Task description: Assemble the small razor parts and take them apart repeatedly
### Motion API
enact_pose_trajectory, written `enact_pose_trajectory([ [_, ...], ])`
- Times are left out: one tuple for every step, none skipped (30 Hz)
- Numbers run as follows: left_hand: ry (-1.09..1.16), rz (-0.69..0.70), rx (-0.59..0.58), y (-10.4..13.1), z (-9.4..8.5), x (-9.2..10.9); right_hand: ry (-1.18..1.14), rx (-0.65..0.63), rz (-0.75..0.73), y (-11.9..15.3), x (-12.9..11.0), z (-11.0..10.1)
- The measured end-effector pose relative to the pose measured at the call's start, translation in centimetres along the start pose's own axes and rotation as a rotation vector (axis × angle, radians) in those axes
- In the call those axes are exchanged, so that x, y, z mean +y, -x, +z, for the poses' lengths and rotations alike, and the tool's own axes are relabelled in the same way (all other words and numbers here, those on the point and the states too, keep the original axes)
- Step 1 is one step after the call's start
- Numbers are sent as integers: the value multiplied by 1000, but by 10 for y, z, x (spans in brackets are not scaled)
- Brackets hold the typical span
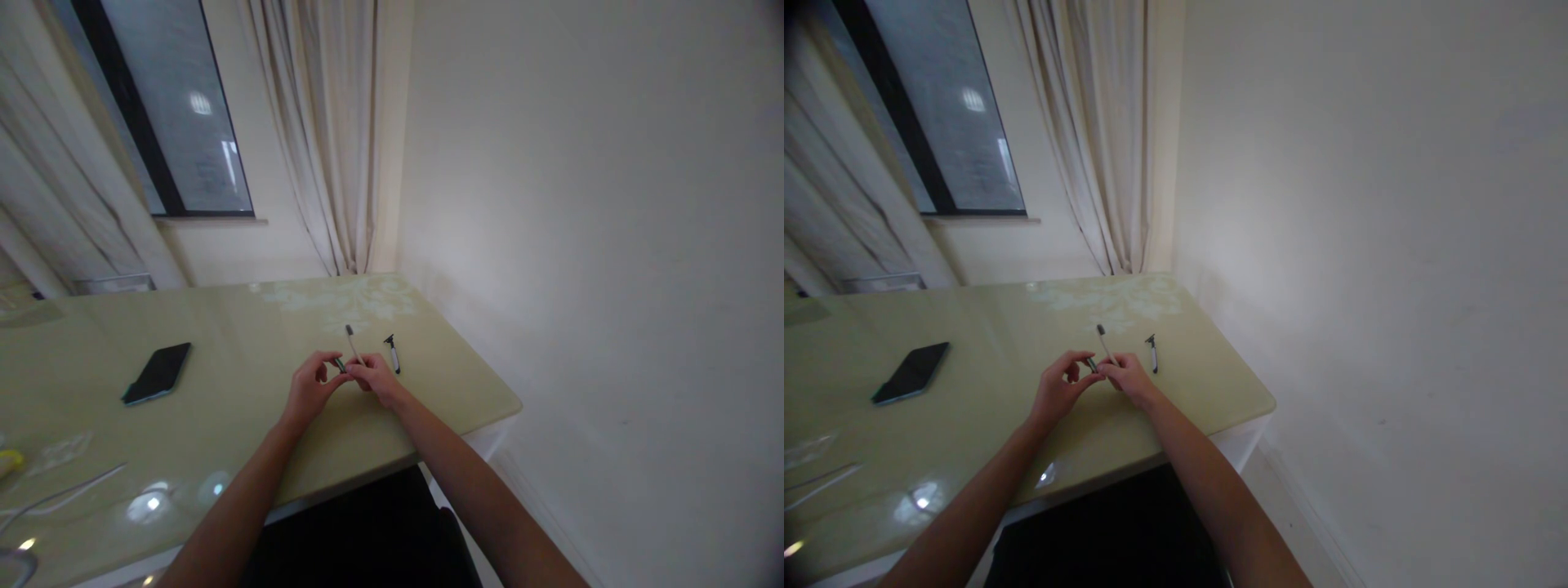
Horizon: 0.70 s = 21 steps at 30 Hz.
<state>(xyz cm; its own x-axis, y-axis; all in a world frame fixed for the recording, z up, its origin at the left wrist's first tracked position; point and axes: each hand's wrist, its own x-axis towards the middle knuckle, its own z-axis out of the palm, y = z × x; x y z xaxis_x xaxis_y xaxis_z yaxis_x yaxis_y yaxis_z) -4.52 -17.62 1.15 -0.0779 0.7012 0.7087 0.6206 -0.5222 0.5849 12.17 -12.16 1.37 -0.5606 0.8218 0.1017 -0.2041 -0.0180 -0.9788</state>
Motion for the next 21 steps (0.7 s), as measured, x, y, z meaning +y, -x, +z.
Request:
enact_pose_trajectory([
  [-1, -12, 19, 0, 0, 0, -6, -12, 6, 0, -1, 0],
  [-1, -17, 31, 0, -1, 0, -13, -20, 10, 0, -1, 0],
  [1, -18, 39, 0, -1, 0, -21, -22, 11, 0, -1, 0],
  [4, -18, 44, 0, -2, 0, -33, -18, 12, -1, -1, -1],
  [8, -17, 48, 0, -2, 0, -52, -8, 12, -1, 0, -1],
  [13, -16, 53, 0, -2, 0, -74, 3, 15, -2, 1, -2],
  [17, -14, 57, -1, -2, 0, -98, 17, 23, -3, 2, -3],
  [23, -8, 60, -1, -3, 0, -122, 33, 34, -5, 3, -3],
  [30, 1, 59, -1, -3, 0, -143, 51, 46, -6, 4, -4],
  [38, 12, 51, -1, -3, 0, -162, 70, 59, -6, 4, -5],
  [48, 25, 39, -1, -3, 1, -178, 87, 70, -7, 5, -5],
  [61, 41, 26, -1, -3, 1, -193, 101, 76, -8, 5, -6],
  [76, 55, 8, -1, -2, 2, -206, 113, 76, -8, 5, -6],
  [91, 67, -10, -1, -2, 2, -220, 123, 70, -9, 4, -7],
  [107, 76, -28, -1, -2, 3, -232, 133, 62, -9, 4, -7],
  [123, 81, -44, -1, -2, 4, -242, 142, 56, -9, 4, -7],
  [137, 82, -57, -1, -1, 4, -248, 150, 49, -9, 4, -8],
  [147, 78, -68, -1, -1, 5, -250, 156, 45, -10, 4, -8],
  [152, 72, -76, -1, -1, 5, -248, 158, 41, -10, 5, -9],
  [152, 63, -83, 0, 0, 4, -242, 158, 39, -10, 5, -9],
  [149, 50, -90, 0, 0, 4, -232, 158, 34, -10, 6, -9],
])
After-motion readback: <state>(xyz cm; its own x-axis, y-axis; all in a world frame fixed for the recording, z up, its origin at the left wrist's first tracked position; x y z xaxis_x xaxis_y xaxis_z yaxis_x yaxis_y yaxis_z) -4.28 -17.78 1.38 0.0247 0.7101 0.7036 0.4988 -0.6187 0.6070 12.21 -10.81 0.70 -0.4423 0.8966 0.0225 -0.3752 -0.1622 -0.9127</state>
